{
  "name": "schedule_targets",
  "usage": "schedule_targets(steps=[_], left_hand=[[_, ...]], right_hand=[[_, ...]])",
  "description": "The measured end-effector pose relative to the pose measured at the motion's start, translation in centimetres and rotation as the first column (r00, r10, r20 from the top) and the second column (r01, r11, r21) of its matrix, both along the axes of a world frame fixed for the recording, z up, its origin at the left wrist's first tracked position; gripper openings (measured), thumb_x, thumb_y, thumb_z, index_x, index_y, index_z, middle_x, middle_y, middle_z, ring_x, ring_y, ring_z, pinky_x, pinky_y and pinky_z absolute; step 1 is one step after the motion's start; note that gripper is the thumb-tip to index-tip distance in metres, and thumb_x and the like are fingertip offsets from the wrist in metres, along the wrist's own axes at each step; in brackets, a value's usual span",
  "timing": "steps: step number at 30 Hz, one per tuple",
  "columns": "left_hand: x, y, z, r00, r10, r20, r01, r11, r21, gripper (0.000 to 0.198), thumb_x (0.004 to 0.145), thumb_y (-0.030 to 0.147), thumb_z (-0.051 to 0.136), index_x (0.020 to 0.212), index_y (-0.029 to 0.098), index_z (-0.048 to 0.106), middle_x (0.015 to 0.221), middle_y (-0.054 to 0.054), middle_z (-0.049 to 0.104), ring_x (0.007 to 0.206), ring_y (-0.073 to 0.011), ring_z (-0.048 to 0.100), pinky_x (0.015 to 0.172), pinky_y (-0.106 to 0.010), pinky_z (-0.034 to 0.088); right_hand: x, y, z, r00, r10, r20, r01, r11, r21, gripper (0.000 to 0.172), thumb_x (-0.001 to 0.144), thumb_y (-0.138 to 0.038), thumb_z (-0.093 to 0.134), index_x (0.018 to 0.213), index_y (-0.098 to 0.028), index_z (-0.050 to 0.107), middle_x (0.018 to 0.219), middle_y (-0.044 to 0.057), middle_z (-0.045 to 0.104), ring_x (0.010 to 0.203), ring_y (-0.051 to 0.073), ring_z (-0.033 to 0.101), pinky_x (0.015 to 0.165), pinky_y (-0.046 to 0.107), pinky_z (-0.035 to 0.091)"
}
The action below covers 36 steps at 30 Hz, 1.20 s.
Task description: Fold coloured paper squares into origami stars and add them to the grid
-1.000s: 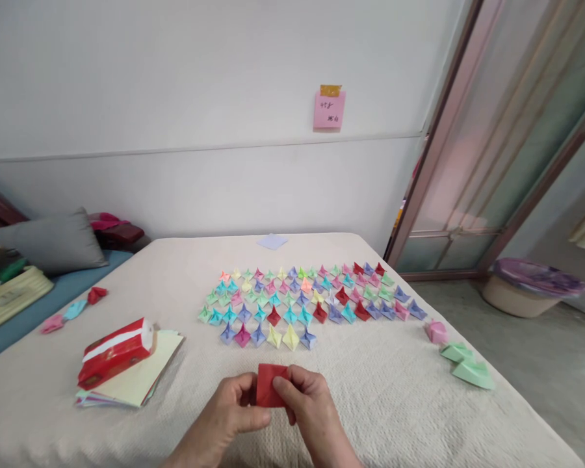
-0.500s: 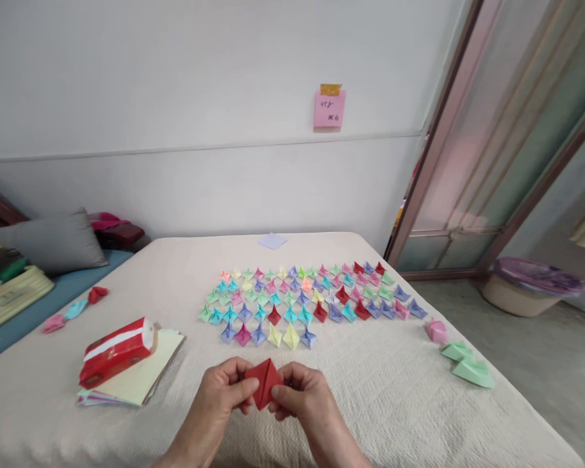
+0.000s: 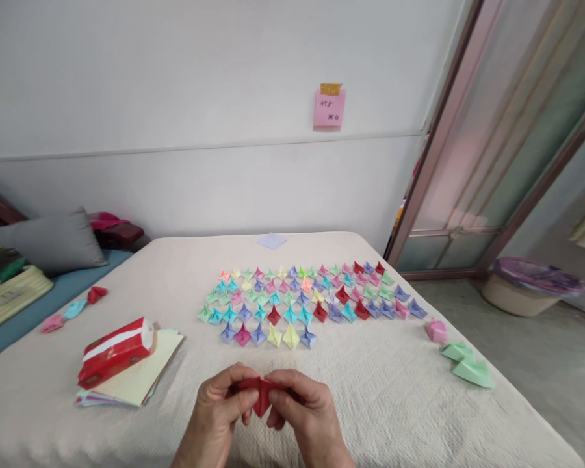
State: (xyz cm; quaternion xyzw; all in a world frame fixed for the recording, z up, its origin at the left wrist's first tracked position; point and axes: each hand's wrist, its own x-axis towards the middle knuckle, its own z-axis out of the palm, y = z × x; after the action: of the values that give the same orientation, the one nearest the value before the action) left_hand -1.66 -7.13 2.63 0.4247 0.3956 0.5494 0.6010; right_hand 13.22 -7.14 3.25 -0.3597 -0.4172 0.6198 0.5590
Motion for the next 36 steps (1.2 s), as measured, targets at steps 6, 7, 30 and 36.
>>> schedule_targets(steps=[6,7,30,36], left_hand=[[0.1,-0.4,1.1,0.99,-0.095,0.104,0.082,0.989,0.123,0.003,0.074,0.018,0.071,0.073,0.018,0.074,0.062,0.002,0.055,0.053,-0.0092,0.053,0.046,-0.018,0.038],[0.0,-0.5,1.0,0.988,-0.104,0.115,0.088,0.987,0.137,0.005,0.075,0.018,0.071,0.071,0.018,0.074,0.064,0.002,0.055,0.053,-0.009,0.053,0.046,-0.019,0.038],[0.2,-0.7,2.8,0.99,-0.136,0.034,0.135,0.991,0.023,0.039,0.068,0.038,0.076,0.095,0.017,0.058,0.071,-0.003,0.067,0.06,-0.0135,0.057,0.057,-0.024,0.045],[-0.3,-0.4,2.9,0.988,-0.123,-0.089,0.128,0.991,0.046,0.019,0.077,0.032,0.07,0.076,0.013,0.066,0.062,-0.003,0.066,0.052,-0.0104,0.053,0.049,-0.021,0.041]], right_hand=[[0.3,-0.6,0.2,1.0,-0.012,-0.003,0.012,0.998,0.056,0.007,0.069,-0.014,0.073,0.066,-0.02,0.076,0.055,-0.002,0.059,0.04,0.006,0.05,0.04,0.018,0.036],[0.3,-0.7,0.2,1.0,-0.019,-0.01,0.019,0.998,0.056,0.009,0.069,-0.013,0.072,0.064,-0.02,0.075,0.055,-0.003,0.058,0.039,0.005,0.049,0.039,0.018,0.035],[1.8,-1.0,1.2,0.924,-0.173,0.342,-0.051,0.829,0.557,0.022,0.088,-0.01,0.055,0.086,-0.024,0.072,0.074,0.004,0.066,0.063,0.016,0.062,0.059,0.027,0.05],[1.7,-0.9,1.3,0.915,-0.136,0.381,-0.123,0.804,0.581,0.025,0.088,-0.008,0.052,0.093,-0.025,0.071,0.078,0.005,0.068,0.067,0.017,0.064,0.061,0.027,0.052]])
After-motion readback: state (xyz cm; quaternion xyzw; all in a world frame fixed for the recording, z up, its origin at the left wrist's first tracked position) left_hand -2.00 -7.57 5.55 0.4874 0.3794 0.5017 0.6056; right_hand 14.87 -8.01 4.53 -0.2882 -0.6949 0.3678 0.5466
